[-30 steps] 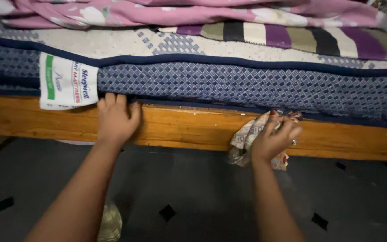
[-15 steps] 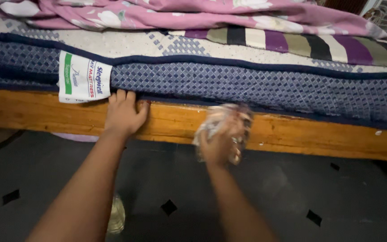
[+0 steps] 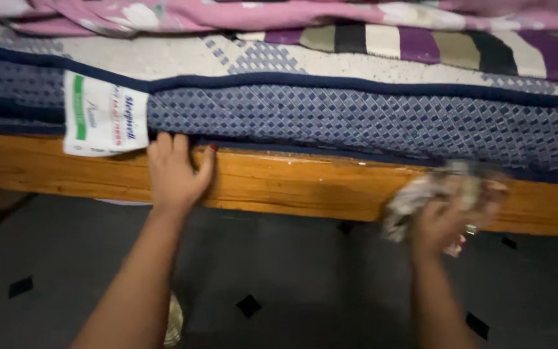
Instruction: The person cleans the wooden bed frame using a cloth and a liquid from a bottle. They wipe the side of the frame, moving along its length and focusing on the area under the mattress.
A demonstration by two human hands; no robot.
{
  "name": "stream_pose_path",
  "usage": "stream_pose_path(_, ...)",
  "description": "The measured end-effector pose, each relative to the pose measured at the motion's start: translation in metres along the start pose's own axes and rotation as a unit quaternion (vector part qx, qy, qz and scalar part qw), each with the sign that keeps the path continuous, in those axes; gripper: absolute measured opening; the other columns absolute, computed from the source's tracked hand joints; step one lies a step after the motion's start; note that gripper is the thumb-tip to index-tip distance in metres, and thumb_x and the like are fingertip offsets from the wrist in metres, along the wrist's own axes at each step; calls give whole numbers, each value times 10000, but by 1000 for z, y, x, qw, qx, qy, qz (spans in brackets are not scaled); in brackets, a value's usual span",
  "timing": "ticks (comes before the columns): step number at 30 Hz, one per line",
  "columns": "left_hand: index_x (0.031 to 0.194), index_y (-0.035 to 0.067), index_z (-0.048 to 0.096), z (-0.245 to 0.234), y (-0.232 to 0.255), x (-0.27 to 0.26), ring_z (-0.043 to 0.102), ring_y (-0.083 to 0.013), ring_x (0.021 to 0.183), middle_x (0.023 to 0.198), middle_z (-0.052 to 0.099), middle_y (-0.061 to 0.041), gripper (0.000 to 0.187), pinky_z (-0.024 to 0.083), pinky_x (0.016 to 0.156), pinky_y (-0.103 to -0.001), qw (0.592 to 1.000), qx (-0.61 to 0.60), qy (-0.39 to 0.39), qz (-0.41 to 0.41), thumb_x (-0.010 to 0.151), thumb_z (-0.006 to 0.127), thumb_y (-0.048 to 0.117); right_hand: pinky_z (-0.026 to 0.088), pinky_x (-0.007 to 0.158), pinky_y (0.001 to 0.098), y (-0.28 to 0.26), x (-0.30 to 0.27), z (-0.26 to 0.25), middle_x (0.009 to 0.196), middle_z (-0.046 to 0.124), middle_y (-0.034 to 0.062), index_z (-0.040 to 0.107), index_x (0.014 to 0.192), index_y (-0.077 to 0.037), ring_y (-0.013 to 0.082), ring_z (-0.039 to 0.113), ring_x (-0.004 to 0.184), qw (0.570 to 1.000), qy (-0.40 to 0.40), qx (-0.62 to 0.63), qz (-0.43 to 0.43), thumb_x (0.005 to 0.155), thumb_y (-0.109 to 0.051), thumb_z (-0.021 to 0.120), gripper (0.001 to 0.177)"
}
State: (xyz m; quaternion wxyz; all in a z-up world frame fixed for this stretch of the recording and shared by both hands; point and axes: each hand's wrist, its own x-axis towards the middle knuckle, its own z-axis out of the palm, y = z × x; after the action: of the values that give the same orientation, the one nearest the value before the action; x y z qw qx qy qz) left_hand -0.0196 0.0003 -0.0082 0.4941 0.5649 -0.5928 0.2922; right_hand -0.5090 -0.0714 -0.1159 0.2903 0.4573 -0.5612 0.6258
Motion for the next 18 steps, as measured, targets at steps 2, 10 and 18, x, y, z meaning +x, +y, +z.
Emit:
stream_pose_path(2,1032,-15,636,3,2,-1,504,-445,1041,1115,544,-242,406,431,911,-548,1000,9,12,-4,953,737,371,459,1240,414,51,17,7,1635,86,201,309,1683,-121,366,408,1527,998,61,-1,29,1118,169,501,664)
stream_pose_path(10,956,-12,627,3,36,-5,558,-399,993,1003,573,-202,220,451,894,-527,998,-56,-9,39,956,663,205,508,1246,432,54,18,31,1660,18,295,-2,1673,-79,412,432,1502,963,150,193,118,1060,174,454,805)
stream_pose_path(18,1006,9,673,40,128,-5,595,-386,985,999,615,-180,186,493,859,-499,971,-217,-27,101,915,638,168,515,1015,502,-116,-34,19,1577,296,273,252,1641,-79,370,539,1301,987,-152,34,30,1104,-444,559,718)
